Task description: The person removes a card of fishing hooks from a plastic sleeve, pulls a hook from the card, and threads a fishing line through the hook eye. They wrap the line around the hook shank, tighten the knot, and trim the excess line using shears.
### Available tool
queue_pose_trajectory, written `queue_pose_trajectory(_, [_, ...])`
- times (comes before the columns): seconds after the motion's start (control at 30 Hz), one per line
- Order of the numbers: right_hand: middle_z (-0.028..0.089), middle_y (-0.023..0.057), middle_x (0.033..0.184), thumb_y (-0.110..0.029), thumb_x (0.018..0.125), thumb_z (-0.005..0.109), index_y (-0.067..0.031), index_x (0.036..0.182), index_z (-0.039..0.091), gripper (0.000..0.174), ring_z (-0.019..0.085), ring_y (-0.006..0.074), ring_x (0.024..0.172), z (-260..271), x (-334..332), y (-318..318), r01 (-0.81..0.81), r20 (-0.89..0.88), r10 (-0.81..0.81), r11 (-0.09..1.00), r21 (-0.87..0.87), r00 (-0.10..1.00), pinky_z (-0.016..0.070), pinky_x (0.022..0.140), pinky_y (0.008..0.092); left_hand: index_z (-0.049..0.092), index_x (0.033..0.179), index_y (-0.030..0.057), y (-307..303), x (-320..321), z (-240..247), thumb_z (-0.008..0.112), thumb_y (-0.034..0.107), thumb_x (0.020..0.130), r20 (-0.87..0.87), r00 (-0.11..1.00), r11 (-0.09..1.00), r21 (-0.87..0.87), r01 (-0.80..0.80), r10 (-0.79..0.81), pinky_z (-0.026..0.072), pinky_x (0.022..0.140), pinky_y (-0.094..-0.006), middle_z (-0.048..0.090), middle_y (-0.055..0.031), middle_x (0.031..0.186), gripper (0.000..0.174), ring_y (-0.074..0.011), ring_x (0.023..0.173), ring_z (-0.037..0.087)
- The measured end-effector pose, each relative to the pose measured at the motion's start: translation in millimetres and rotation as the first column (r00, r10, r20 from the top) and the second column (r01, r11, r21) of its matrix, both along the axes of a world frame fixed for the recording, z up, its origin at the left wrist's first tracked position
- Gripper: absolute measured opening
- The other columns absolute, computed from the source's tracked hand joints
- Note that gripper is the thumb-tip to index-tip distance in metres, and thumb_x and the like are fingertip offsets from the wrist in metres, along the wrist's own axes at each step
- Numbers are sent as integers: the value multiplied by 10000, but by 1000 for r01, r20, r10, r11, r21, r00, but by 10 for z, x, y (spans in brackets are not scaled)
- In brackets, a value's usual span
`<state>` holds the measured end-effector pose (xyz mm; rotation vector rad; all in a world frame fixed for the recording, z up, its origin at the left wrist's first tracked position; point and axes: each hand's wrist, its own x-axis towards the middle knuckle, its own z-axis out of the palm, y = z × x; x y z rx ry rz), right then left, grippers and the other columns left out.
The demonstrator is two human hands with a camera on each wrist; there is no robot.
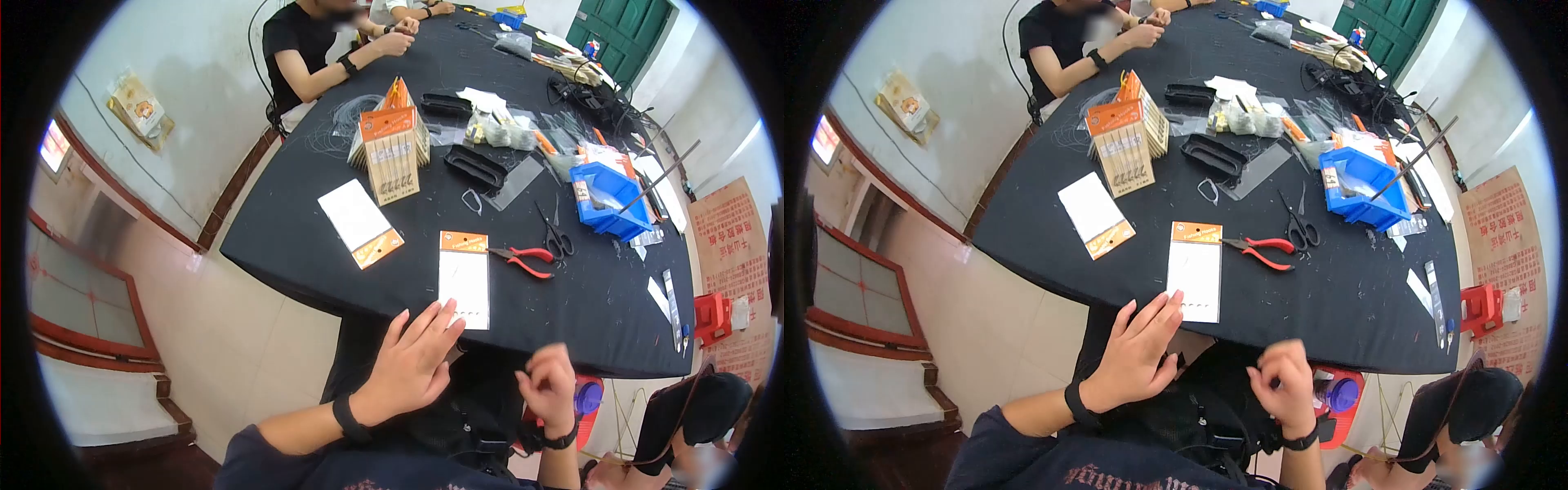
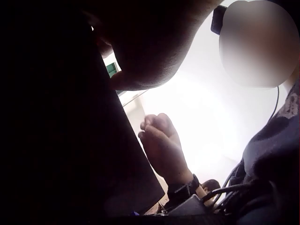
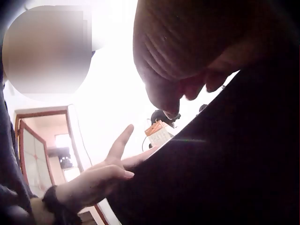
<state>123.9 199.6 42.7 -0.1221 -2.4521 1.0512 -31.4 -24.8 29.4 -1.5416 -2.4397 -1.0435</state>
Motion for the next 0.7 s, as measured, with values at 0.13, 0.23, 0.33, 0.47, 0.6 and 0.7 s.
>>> queue_pose_trajectory(0.13, [627, 63, 797, 65, 686, 790, -52, 678, 519, 295, 607, 154, 729, -251, 341, 79, -54, 211, 128, 945, -323, 969, 472, 646, 278, 321, 1529, 67, 44, -29, 20, 646, 125, 791, 52, 999, 1000, 20, -9, 8, 207, 1158, -479, 398, -174, 1566, 808, -323, 1423, 408])
queue_pose_trajectory(0.23, [648, 62, 817, 52, 723, 771, -46, 723, 544, 247, 622, 132, 763, -765, 502, 106, 192, 343, 39, 768, -611, 938, 488, 655, 270, 335, 1519, 70, 33, -51, 9, 648, 131, 800, 61, 998, 1000, 12, 2, -3, 210, 1154, -482, 397, -173, 1567, 786, -321, 1428, 402])
queue_pose_trajectory(0.33, [674, 58, 812, -18, 769, 743, -20, 797, 595, 151, 630, 115, 744, -1138, 373, 119, 215, 429, 52, 807, -551, 902, 506, 664, 264, 350, 1504, 75, 30, -49, -19, 653, 141, 806, 45, 999, 1000, 9, 15, -15, 207, 1154, -487, 403, -171, 1564, 764, -321, 1430, 401])
queue_pose_trajectory(0.47, [703, 87, 879, -81, 769, 740, -10, 878, 644, 162, 673, 161, 812, -1222, 9, 92, 212, 541, 35, 897, -388, 840, 530, 728, 298, 363, 1486, 82, 32, -47, -22, 661, 155, 806, 37, 999, 1000, 4, 18, -18, 201, 1156, -489, 414, -169, 1557, 746, -325, 1430, 400])
queue_pose_trajectory(0.6, [687, 181, 1151, -159, 787, 772, -32, 1121, 679, 369, 649, 299, 1114, -1540, -209, 239, 174, 448, -115, 980, -94, 886, 496, 968, 402, 371, 1482, 96, 33, -38, -21, 669, 171, 807, 26, 1000, 1000, -8, 16, -15, 180, 1163, -489, 425, -168, 1550, 742, -326, 1428, 401])
queue_pose_trajectory(0.7, [586, 204, 1366, -288, 850, 748, -46, 1325, 603, 553, 515, 369, 1305, -1706, -315, 478, 148, 154, -208, 932, 329, 966, 376, 1116, 467, 382, 1472, 104, 43, -43, -29, 659, 178, 815, 17, 1000, 1000, -19, 12, -12, 156, 1172, -488, 427, -165, 1549, 717, -321, 1432, 396])
